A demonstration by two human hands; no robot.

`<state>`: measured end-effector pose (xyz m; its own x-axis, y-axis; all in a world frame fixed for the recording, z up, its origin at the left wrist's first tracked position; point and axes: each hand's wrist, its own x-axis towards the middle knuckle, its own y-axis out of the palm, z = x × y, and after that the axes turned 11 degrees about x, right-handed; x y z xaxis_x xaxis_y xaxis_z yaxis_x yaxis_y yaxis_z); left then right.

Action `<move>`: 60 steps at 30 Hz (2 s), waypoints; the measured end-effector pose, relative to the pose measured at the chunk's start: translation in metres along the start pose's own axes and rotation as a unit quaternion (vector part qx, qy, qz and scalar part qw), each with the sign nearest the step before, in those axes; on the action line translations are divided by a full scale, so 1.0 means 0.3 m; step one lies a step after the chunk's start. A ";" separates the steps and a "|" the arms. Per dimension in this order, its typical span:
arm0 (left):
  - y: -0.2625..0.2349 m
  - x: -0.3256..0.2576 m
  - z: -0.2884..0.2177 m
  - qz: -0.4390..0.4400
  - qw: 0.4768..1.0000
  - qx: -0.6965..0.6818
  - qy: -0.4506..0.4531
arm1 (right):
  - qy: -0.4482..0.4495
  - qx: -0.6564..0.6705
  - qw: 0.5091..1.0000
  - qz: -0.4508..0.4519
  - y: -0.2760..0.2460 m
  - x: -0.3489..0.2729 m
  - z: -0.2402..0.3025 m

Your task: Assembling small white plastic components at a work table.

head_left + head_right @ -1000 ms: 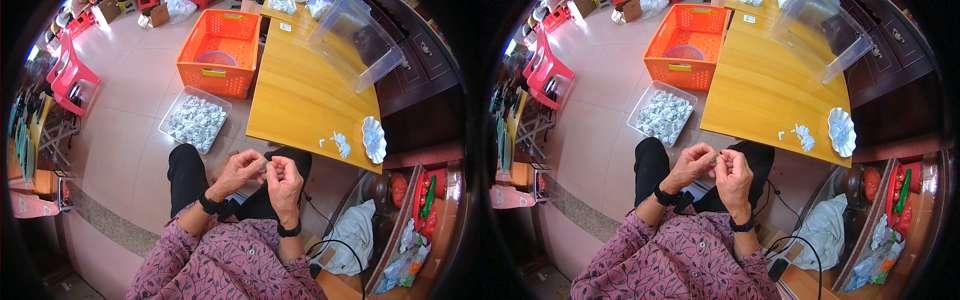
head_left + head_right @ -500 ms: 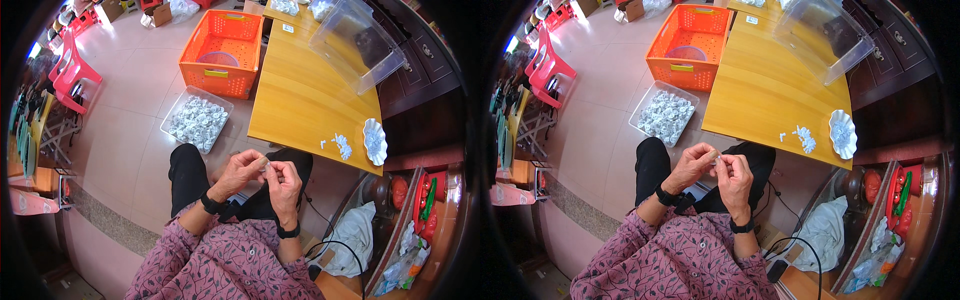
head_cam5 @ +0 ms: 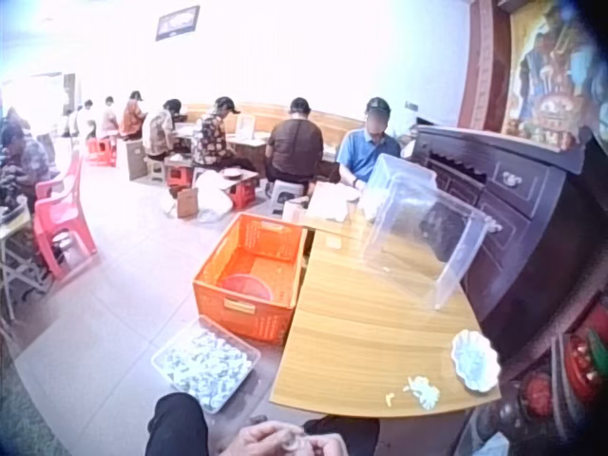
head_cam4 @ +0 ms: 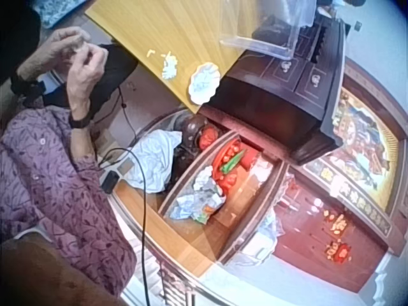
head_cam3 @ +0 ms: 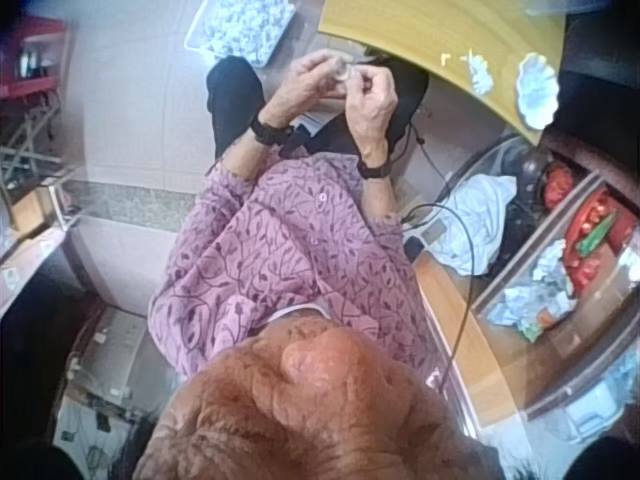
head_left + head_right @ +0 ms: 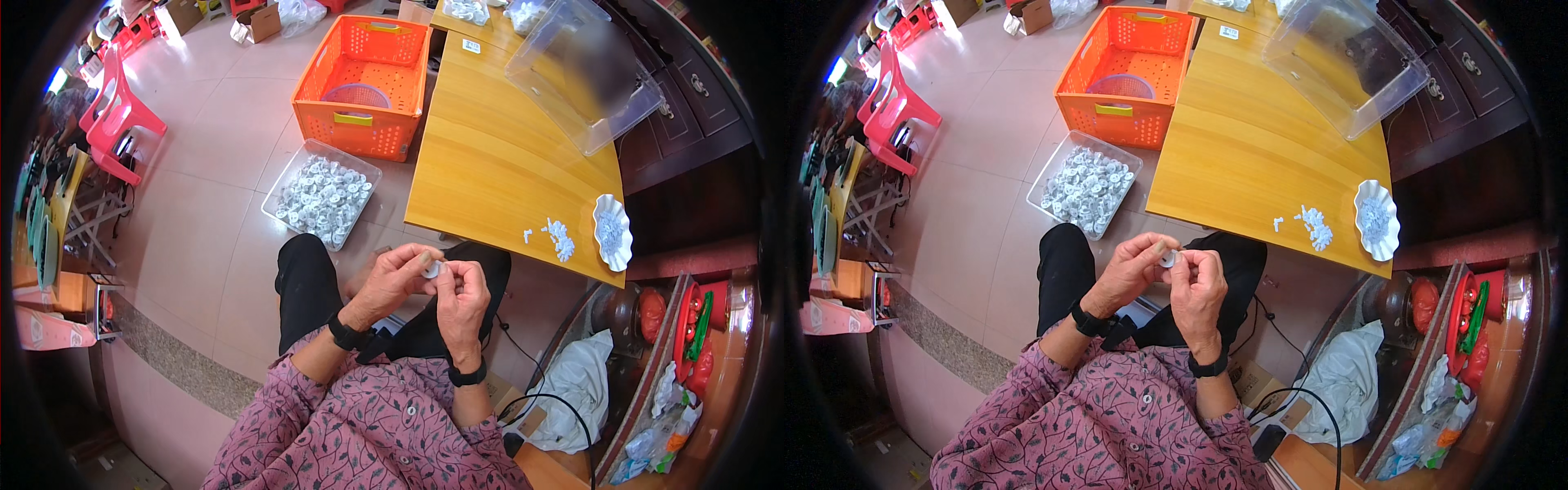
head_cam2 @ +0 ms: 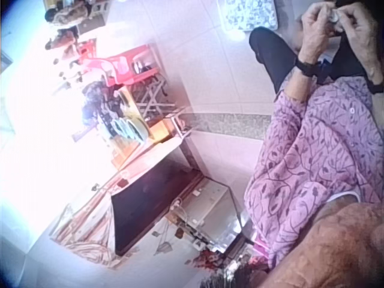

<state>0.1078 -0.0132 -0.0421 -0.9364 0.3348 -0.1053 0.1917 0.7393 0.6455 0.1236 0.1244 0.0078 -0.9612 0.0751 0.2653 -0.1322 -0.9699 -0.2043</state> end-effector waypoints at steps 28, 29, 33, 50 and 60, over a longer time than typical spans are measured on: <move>0.016 -0.015 0.002 0.040 0.996 -0.074 0.026 | -0.105 -0.074 0.990 -0.062 0.009 -0.022 0.076; 0.015 -0.016 0.002 0.039 0.996 -0.074 0.026 | -0.105 -0.074 0.990 -0.061 0.009 -0.023 0.076; 0.018 -0.017 -0.002 0.037 0.997 -0.057 0.026 | -0.102 -0.069 0.991 -0.059 0.010 -0.023 0.073; -0.005 -0.012 0.009 0.046 0.997 -0.021 0.065 | -0.088 -0.059 0.993 -0.054 0.017 -0.017 0.084; -0.039 -0.008 0.007 0.049 0.989 0.085 0.111 | -0.078 -0.066 0.995 -0.007 0.009 -0.010 0.078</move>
<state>0.1086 -0.0213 -0.0510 -0.9490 0.2866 0.1315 0.3129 0.8037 0.5061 0.1320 0.1161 0.0285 -0.9111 0.0419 0.4100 -0.1862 -0.9294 -0.3187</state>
